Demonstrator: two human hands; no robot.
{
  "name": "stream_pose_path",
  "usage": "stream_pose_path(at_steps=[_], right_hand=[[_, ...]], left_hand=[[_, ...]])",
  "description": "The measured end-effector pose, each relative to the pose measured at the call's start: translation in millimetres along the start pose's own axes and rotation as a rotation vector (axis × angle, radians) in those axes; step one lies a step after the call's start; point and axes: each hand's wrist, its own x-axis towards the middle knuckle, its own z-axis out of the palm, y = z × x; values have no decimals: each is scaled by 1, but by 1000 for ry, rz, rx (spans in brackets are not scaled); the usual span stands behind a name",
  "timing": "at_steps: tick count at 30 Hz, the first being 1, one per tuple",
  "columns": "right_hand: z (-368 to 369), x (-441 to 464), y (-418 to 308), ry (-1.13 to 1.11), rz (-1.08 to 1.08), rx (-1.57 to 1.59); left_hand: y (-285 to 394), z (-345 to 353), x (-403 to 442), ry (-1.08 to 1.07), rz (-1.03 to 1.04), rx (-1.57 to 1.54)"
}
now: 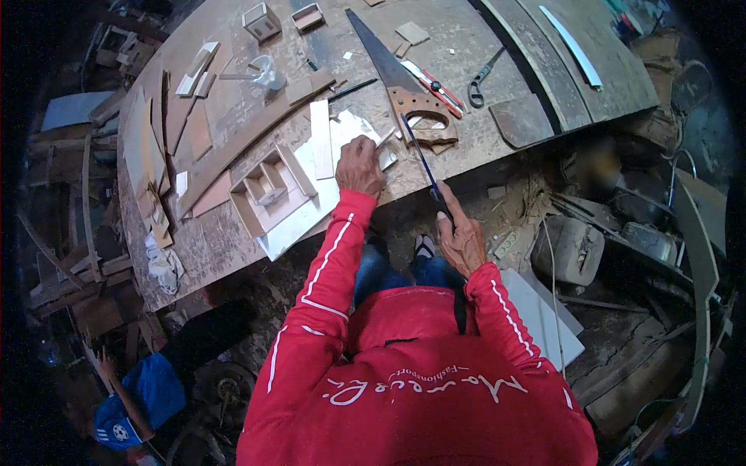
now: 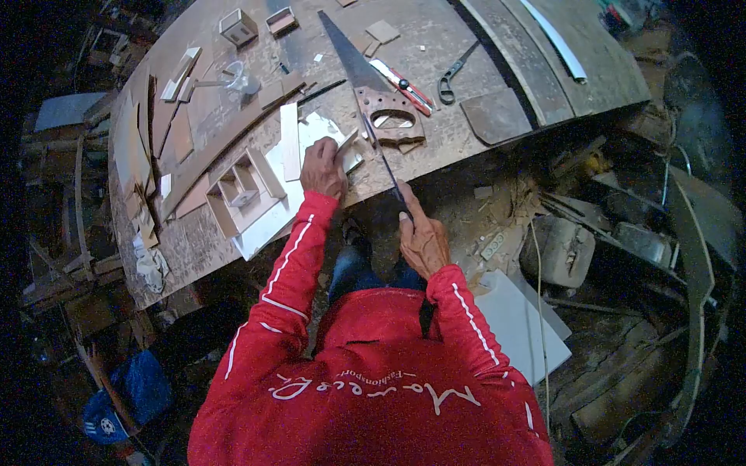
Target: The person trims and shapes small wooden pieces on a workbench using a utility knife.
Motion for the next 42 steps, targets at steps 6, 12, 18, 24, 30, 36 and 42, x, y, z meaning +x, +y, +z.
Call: stream_pose_path(at_steps=[6,12,18,24,30,36,42], right_hand=[[5,1,8,-16,-69,-63],[6,14,-1,-104,-79,-212],[6,19,-4,-119,-51,-228],[9,19,-4,-89,-85,-217],[13,18,1,-65,-101,-202],[17,17,5,-64,-114,-175],[14,13,-7,-57,-98,-330]], left_hand=[[-2,6,0,-53,-414,-337],[-13,4,16,-134,-333,-102],[-2,-7,17,-249,-339,-11],[-5,-4,19,-265,-375,-21],[-10,0,16,-225,-274,19],[-13,3,13,-199,-270,-3],[-13,4,9,-163,-235,11]])
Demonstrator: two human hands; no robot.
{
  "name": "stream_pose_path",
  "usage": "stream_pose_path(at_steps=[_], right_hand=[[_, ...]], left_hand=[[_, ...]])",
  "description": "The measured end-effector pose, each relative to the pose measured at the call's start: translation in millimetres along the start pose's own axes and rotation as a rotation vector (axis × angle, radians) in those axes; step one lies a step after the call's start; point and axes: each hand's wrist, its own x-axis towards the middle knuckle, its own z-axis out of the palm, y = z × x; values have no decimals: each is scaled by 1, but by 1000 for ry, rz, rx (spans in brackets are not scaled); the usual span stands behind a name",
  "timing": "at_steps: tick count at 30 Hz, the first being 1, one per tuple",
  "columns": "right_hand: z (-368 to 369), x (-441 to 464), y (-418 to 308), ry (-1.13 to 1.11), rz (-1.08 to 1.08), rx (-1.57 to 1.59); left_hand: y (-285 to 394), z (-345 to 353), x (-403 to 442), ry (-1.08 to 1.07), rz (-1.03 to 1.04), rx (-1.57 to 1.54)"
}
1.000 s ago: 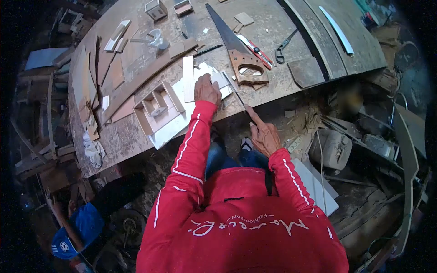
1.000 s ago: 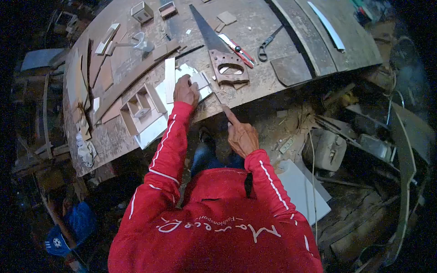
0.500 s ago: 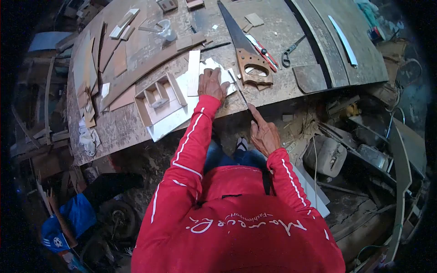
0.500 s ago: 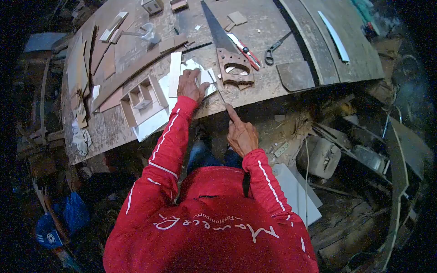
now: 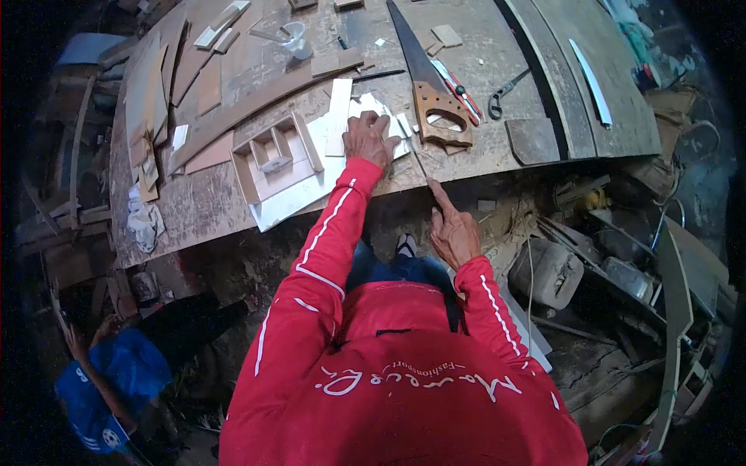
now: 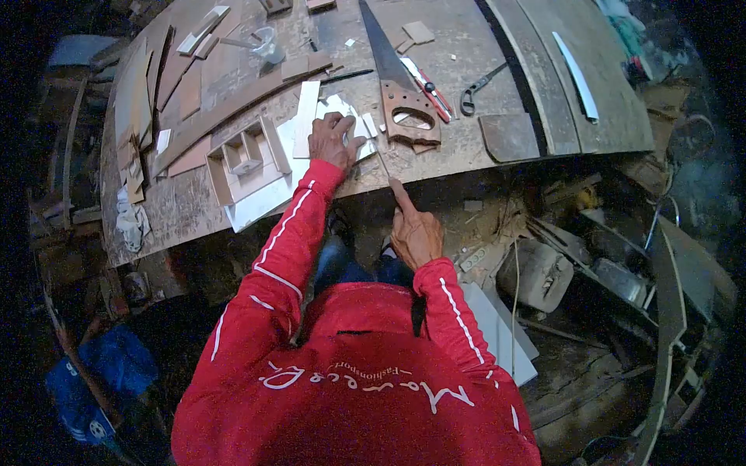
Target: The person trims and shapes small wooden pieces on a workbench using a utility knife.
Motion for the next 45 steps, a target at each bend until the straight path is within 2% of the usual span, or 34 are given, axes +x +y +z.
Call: stream_pose_path(at_steps=[8,11,14,18,20,21,24,27,30,36,41,45], right_hand=[[3,0,-9,15,-9,-111],[8,6,-10,3,-15,-136],[16,20,-13,11,-25,-149],[33,65,-15,50,-61,-126],[37,78,-16,80,-65,-59],[38,79,-15,80,-115,-163],[29,64,-12,52,-149,-123],[8,31,-15,-61,-15,-195],[5,24,-11,-14,-25,-134],[34,79,-15,70,-151,-70],[8,41,-15,-28,-31,-130],[12,64,-22,-24,-49,-118]], left_hand=[[-15,19,3,72,121,-126],[-13,16,0,101,97,-280],[-21,23,0,122,234,-128],[-23,23,0,121,266,-106],[-22,20,0,88,256,-66],[-19,18,0,72,249,-49],[-12,15,-1,35,210,-20],[-13,18,-1,84,227,3],[-14,18,-1,80,249,26],[-13,19,-2,83,235,34],[-10,21,-3,98,208,-13],[-11,20,-3,121,230,-19]])
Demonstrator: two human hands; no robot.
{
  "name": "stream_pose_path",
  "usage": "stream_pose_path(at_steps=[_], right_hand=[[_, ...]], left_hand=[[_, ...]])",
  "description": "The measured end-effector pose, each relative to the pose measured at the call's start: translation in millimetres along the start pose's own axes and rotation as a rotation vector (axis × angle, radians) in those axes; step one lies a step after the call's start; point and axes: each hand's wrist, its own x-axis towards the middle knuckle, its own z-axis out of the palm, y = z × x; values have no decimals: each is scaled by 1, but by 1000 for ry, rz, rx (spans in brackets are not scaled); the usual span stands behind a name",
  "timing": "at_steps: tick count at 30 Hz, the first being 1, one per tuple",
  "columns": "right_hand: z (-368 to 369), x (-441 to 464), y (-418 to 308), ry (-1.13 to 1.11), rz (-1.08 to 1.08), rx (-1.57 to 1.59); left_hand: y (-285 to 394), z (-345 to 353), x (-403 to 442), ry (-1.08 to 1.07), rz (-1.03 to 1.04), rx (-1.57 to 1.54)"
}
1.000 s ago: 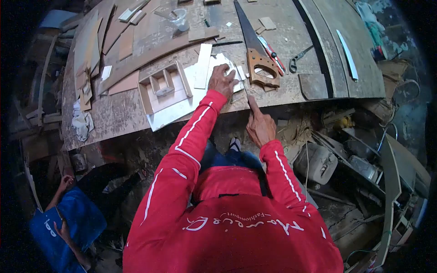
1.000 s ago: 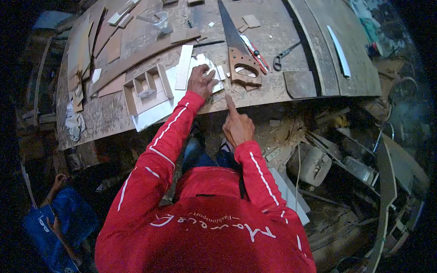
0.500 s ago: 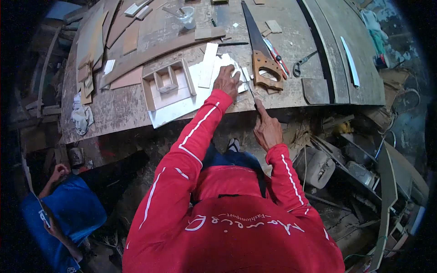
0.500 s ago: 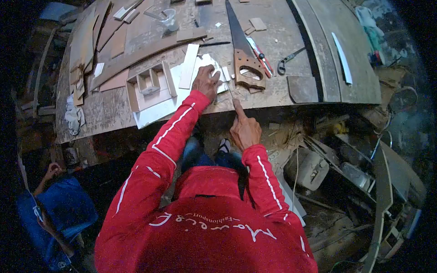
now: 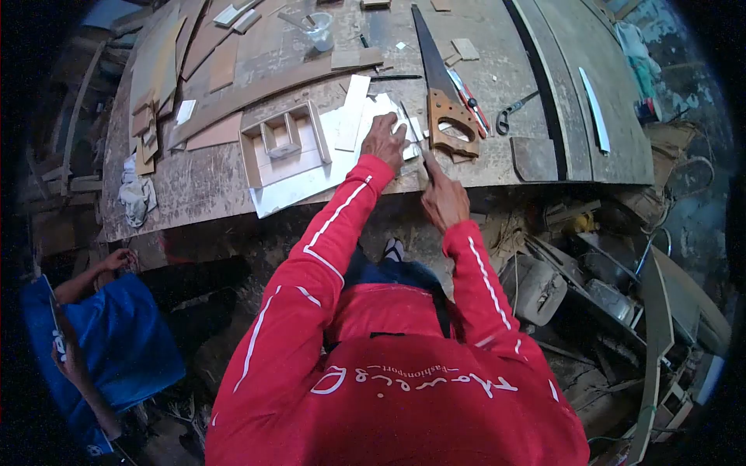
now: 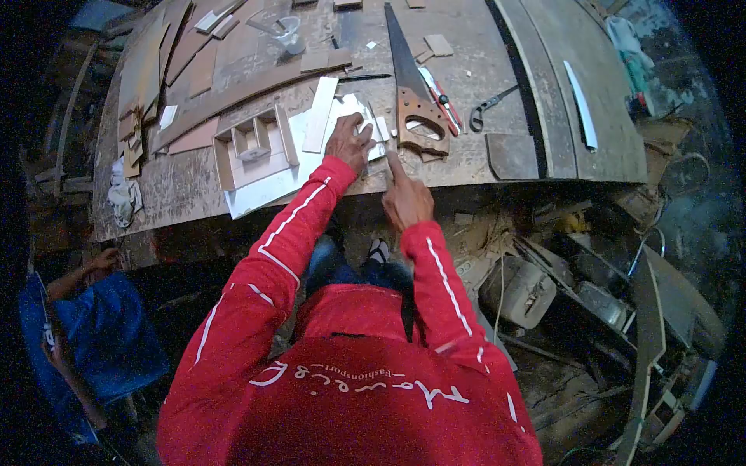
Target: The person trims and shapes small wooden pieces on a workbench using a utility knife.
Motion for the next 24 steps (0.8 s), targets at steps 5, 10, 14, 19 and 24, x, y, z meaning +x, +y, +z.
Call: stream_pose_path(at_steps=[5,10,14,19,24], right_hand=[[19,11,19,35,-53,-13],[10,-8,16,28,-49,-36],[38,29,31,147,-195,-33],[12,-14,23,19,-73,-80],[41,35,30,136,-177,-68]], left_hand=[[4,0,1,-20,-25,32],[0,2,-1,8,-3,11],[1,2,-2,-15,-23,28],[0,6,-3,-18,-47,22],[2,3,-1,-36,-47,50]])
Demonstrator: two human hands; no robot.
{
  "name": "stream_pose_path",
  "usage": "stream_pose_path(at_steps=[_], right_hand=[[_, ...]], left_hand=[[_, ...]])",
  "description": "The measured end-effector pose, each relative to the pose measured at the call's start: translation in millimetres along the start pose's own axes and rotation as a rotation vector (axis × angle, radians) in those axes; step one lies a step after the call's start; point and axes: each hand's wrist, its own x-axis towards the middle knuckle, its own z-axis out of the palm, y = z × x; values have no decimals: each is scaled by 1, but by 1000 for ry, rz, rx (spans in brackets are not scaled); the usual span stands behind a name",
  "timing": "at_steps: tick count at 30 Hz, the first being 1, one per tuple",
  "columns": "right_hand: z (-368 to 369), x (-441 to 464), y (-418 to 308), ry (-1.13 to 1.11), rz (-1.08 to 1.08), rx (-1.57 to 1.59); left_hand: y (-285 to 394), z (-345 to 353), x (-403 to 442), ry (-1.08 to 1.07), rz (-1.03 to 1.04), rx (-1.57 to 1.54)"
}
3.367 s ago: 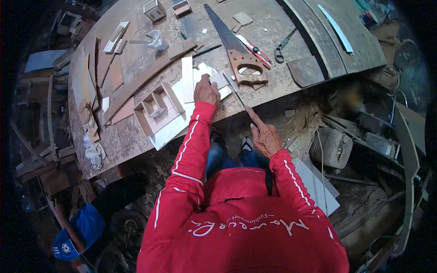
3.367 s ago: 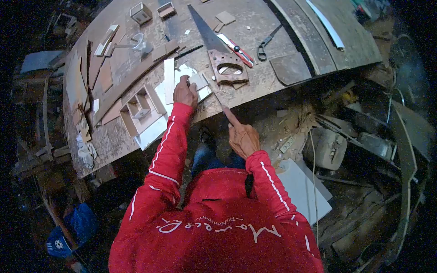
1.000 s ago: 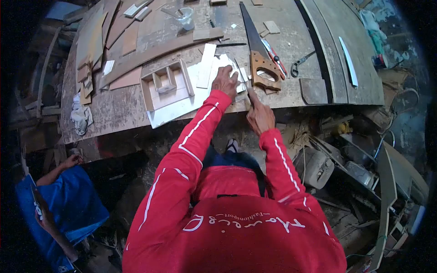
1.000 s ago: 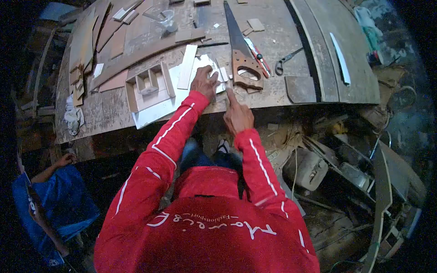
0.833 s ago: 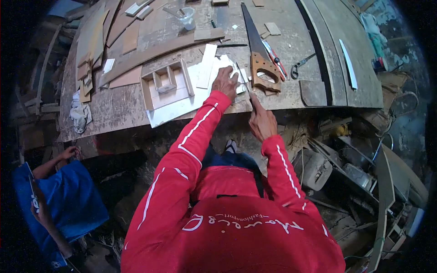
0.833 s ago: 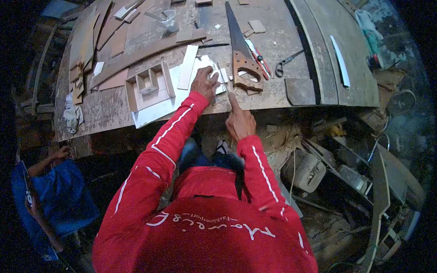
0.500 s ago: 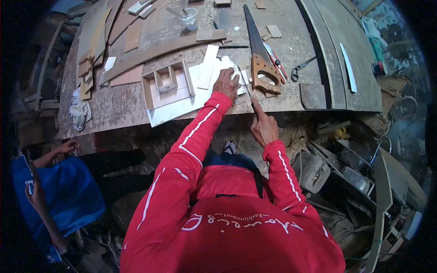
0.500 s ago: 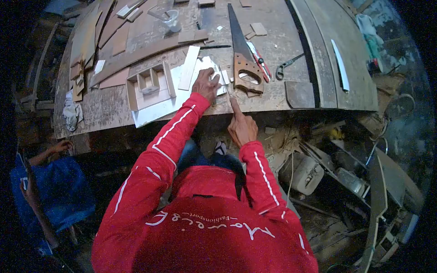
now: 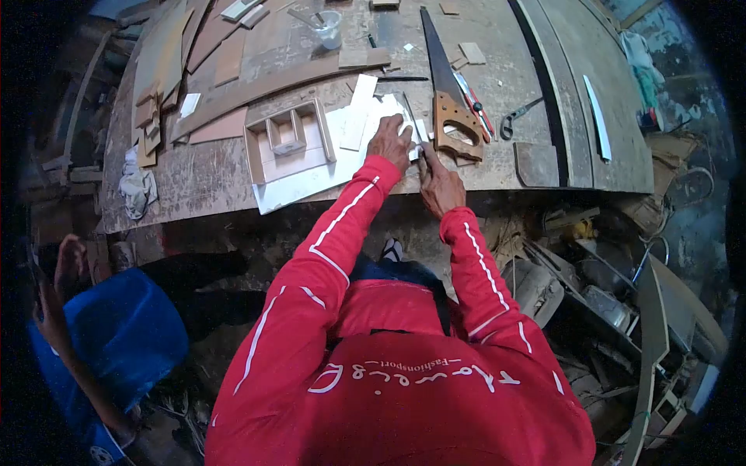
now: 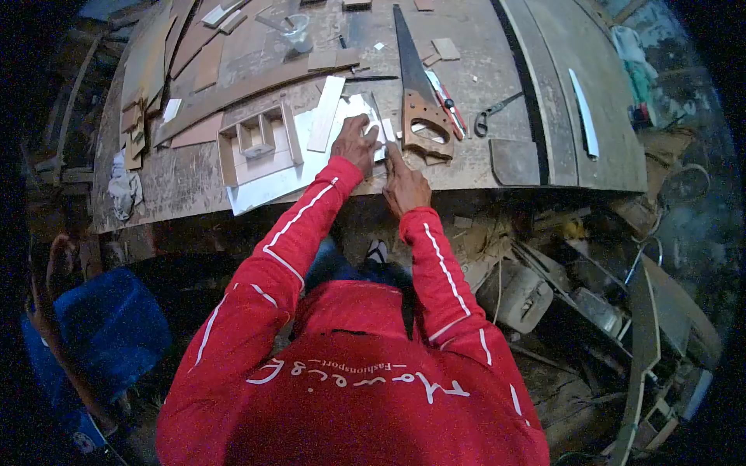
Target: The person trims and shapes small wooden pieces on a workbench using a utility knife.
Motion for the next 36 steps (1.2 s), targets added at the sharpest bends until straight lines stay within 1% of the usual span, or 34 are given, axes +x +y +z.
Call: stream_pose_path(at_steps=[3,4,7,8,11,12,15,16,19,20,23,26,28,30,32,33,35,36], right_hand=[[-28,-37,-11,-80,97,46],[-32,-44,-11,-75,93,84],[-20,-13,-14,-74,93,37],[-2,-2,-1,26,13,78],[-21,-21,-10,-76,93,61],[-22,-36,-8,-24,65,92],[-21,-32,-8,-62,95,69],[-24,-16,-18,-67,113,87],[-15,-6,-14,34,17,119],[-18,-17,-13,-48,88,86],[-27,-40,-14,-85,142,89],[-5,-11,-1,-18,71,80],[-9,-14,-6,15,48,69],[-23,-50,-6,-54,116,97],[-26,-57,-3,-115,142,108],[-22,-54,-6,-90,135,113],[-13,-19,-13,-24,110,118],[-7,-13,-10,26,43,137]], left_hand=[[0,2,1,-22,-20,-5],[-1,2,0,-6,-9,-9],[-2,4,0,-11,-4,-10],[0,3,-3,-30,-14,-12],[4,-1,-4,-56,-24,-26],[4,-2,-1,-41,-22,-37],[1,-3,0,-46,-11,-29],[0,-3,2,-44,-3,-23],[3,1,-1,-20,0,-26],[4,3,-4,-10,1,-40],[2,0,0,20,1,-65],[4,4,-3,21,11,-56],[3,1,-1,1,8,-46],[6,-2,-1,-45,-15,-56],[2,0,4,-19,0,-37],[3,1,-2,-28,13,-30],[5,0,-3,-28,9,-34],[6,0,-4,-31,5,-29]])
